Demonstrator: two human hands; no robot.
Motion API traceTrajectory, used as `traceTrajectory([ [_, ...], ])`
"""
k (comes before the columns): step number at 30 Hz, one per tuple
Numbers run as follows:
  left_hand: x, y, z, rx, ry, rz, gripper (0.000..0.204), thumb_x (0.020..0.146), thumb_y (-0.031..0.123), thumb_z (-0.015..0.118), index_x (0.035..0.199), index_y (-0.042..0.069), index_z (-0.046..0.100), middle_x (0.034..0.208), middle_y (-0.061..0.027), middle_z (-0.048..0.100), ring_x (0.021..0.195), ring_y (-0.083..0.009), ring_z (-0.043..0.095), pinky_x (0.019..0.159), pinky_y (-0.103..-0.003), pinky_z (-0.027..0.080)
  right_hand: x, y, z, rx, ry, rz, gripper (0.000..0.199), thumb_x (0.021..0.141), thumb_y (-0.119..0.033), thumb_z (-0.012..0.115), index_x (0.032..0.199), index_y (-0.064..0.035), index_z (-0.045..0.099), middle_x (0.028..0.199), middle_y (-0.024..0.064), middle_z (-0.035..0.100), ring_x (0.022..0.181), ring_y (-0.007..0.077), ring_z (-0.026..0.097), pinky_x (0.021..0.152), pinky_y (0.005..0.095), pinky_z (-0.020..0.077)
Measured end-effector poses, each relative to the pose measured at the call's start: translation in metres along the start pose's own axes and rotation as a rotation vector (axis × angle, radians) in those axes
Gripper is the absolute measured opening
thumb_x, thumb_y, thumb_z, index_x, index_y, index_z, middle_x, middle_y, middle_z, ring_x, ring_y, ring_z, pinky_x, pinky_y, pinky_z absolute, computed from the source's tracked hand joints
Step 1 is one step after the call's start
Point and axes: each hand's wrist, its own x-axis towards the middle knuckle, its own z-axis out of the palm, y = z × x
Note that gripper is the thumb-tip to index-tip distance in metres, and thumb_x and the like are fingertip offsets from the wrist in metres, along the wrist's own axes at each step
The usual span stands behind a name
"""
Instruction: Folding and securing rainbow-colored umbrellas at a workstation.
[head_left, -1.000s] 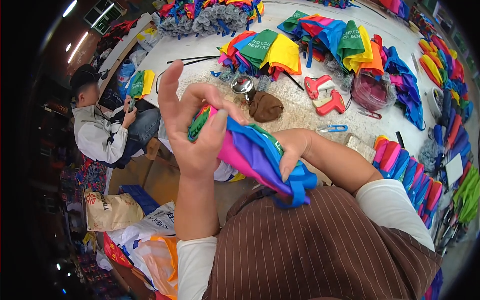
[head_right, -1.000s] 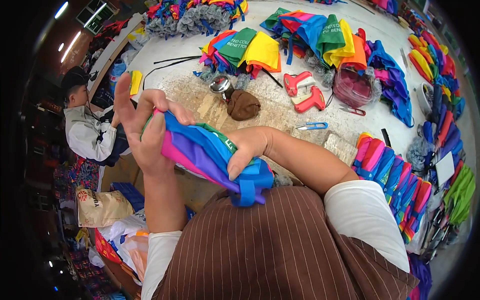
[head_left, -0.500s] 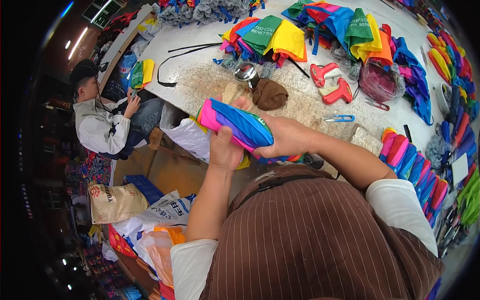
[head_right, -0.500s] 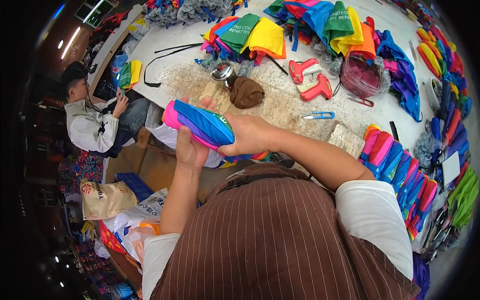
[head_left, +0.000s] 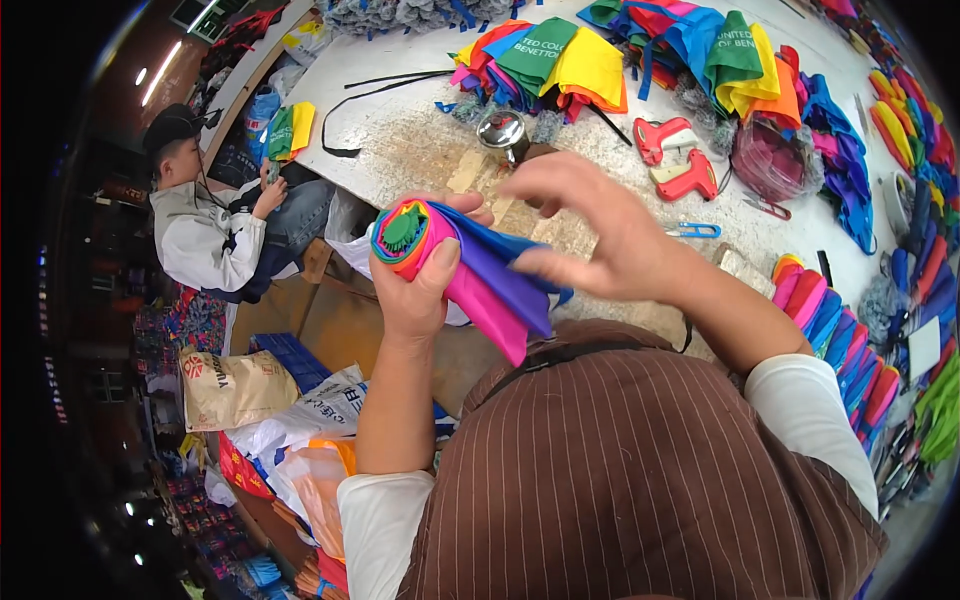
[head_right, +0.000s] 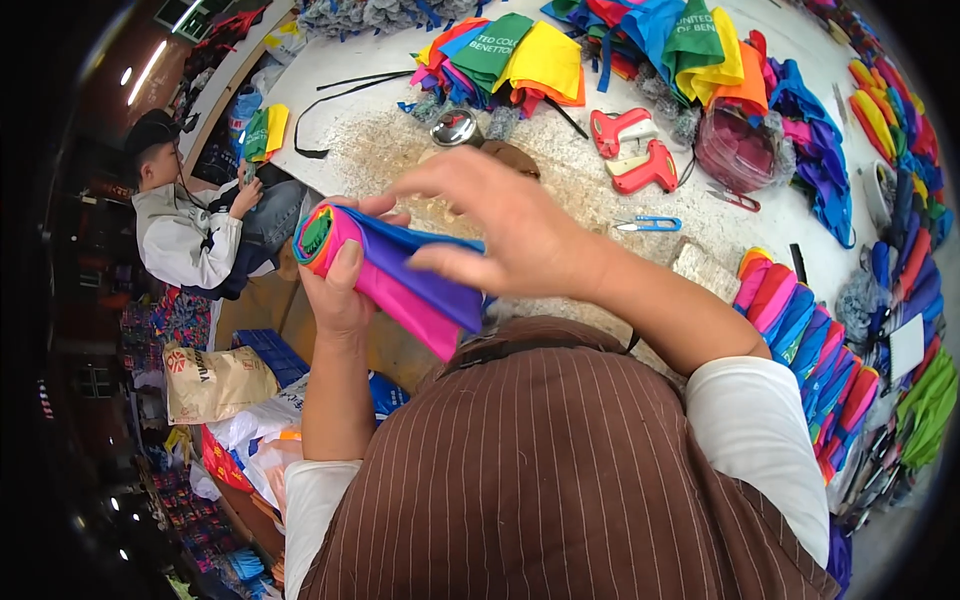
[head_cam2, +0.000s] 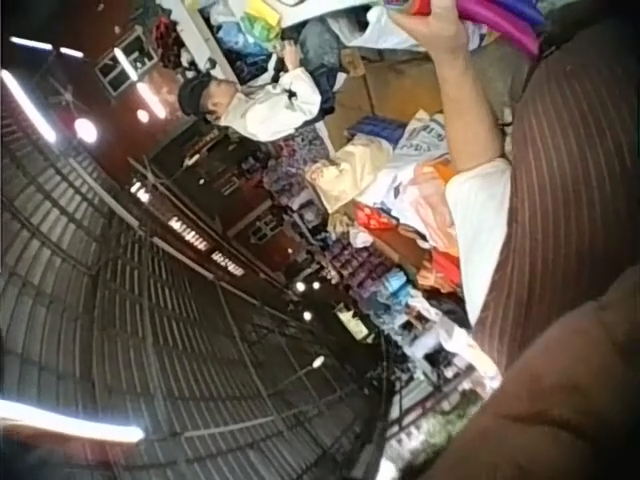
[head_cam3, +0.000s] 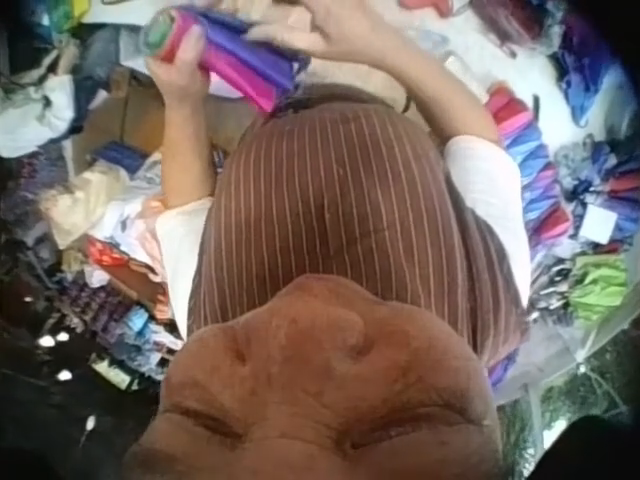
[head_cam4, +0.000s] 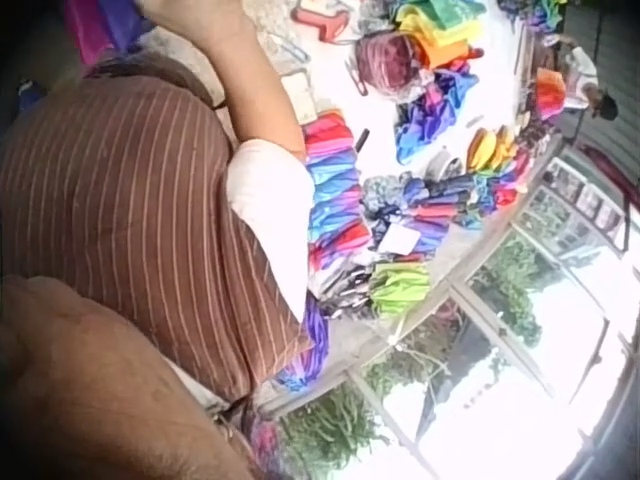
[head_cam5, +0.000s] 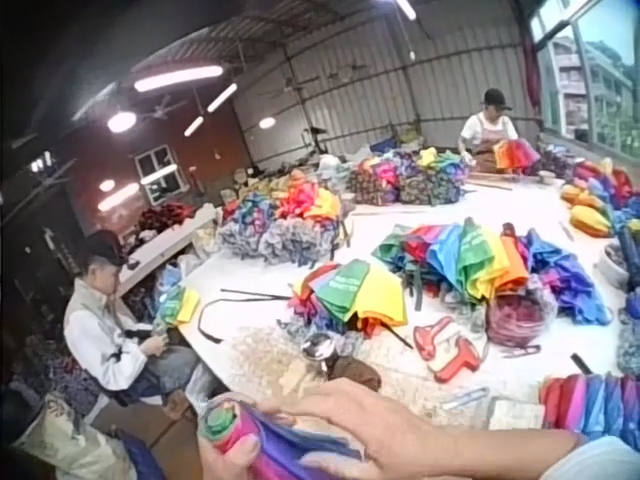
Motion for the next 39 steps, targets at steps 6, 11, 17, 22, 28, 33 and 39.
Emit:
traceTrajectory([
  [6, -0.002, -0.007, 0.016, 0.013, -0.022, 0.207, 0.069, 0.08, 0.013, 0.065, 0.135, 0.007, 0.025, 0.132, -0.0275, 0.042, 0.116, -0.0276, 0.05, 0.099, -0.037, 0.04, 0.006, 0.0, 0.017, -0.345, -0.012, -0.008, 0.03, 0.071, -0.009, 0.069, 0.1, -0.0107, 0.06, 0.107, 0.0103, 0.056, 0.1, 0.0295, 0.054, 0.081, 0.0385, 0.0485],
  [11, -0.004, -0.013, 0.007, 0.095, -0.01, 0.294, 0.062, 0.079, 0.013, 0.064, 0.13, 0.011, 0.029, 0.134, -0.0295, 0.038, 0.12, -0.0276, 0.046, 0.1, -0.038, 0.037, 0.007, -0.003, 0.013, -0.264, 0.029, 0.018, 0.024, 0.071, -0.008, 0.067, 0.093, -0.0107, 0.06, 0.106, 0.0106, 0.055, 0.1, 0.029, 0.054, 0.08, 0.0383, 0.0483],
  [17, -0.007, -0.015, 0.004, 0.138, -0.058, 0.339, 0.053, 0.077, 0.016, 0.066, 0.12, 0.01, 0.036, 0.133, -0.0313, 0.038, 0.125, -0.0327, 0.041, 0.103, -0.042, 0.033, 0.011, -0.007, 0.012, -0.323, -0.012, -0.071, 0.027, 0.071, -0.013, 0.071, 0.095, -0.0084, 0.059, 0.108, 0.0107, 0.054, 0.1, 0.0297, 0.053, 0.082, 0.0388, 0.0474],
  [22, -0.008, -0.013, 0.005, 0.178, -0.09, 0.364, 0.051, 0.076, 0.019, 0.066, 0.117, 0.009, 0.037, 0.134, -0.0325, 0.036, 0.127, -0.0362, 0.038, 0.104, -0.043, 0.031, 0.013, -0.008, 0.011, -0.271, 0.007, 0.01, 0.025, 0.07, -0.011, 0.073, 0.091, -0.0089, 0.06, 0.108, 0.0112, 0.053, 0.103, 0.0294, 0.051, 0.081, 0.0381, 0.0472],
  [28, -0.01, -0.012, 0.004, 0.186, -0.097, 0.363, 0.051, 0.076, 0.019, 0.066, 0.117, 0.009, 0.038, 0.135, -0.033, 0.035, 0.128, -0.0369, 0.037, 0.105, -0.044, 0.03, 0.014, -0.013, 0.01, -0.248, -0.038, -0.111, 0.027, 0.069, -0.008, 0.073, 0.092, -0.0069, 0.058, 0.112, 0.0131, 0.051, 0.106, 0.0323, 0.049, 0.085, 0.0403, 0.0455],
  [33, -0.008, -0.015, 0.003, 0.168, -0.137, 0.379, 0.05, 0.075, 0.019, 0.066, 0.116, 0.01, 0.038, 0.135, -0.0334, 0.034, 0.128, -0.0368, 0.036, 0.105, -0.044, 0.03, 0.014, -0.011, 0.01, -0.263, -0.041, -0.073, 0.026, 0.069, -0.009, 0.072, 0.091, -0.0061, 0.058, 0.114, 0.0134, 0.05, 0.107, 0.0334, 0.048, 0.087, 0.0411, 0.0449],
  [39, -0.009, -0.015, 0.002, 0.136, -0.155, 0.38, 0.048, 0.074, 0.018, 0.066, 0.114, 0.011, 0.039, 0.137, -0.0334, 0.032, 0.129, -0.0368, 0.035, 0.104, -0.044, 0.031, 0.017, -0.005, 0.012, -0.226, -0.095, -0.092, 0.023, 0.071, -0.011, 0.072, 0.087, -0.0049, 0.058, 0.113, 0.014, 0.05, 0.108, 0.0345, 0.048, 0.09, 0.0427, 0.0422],
])
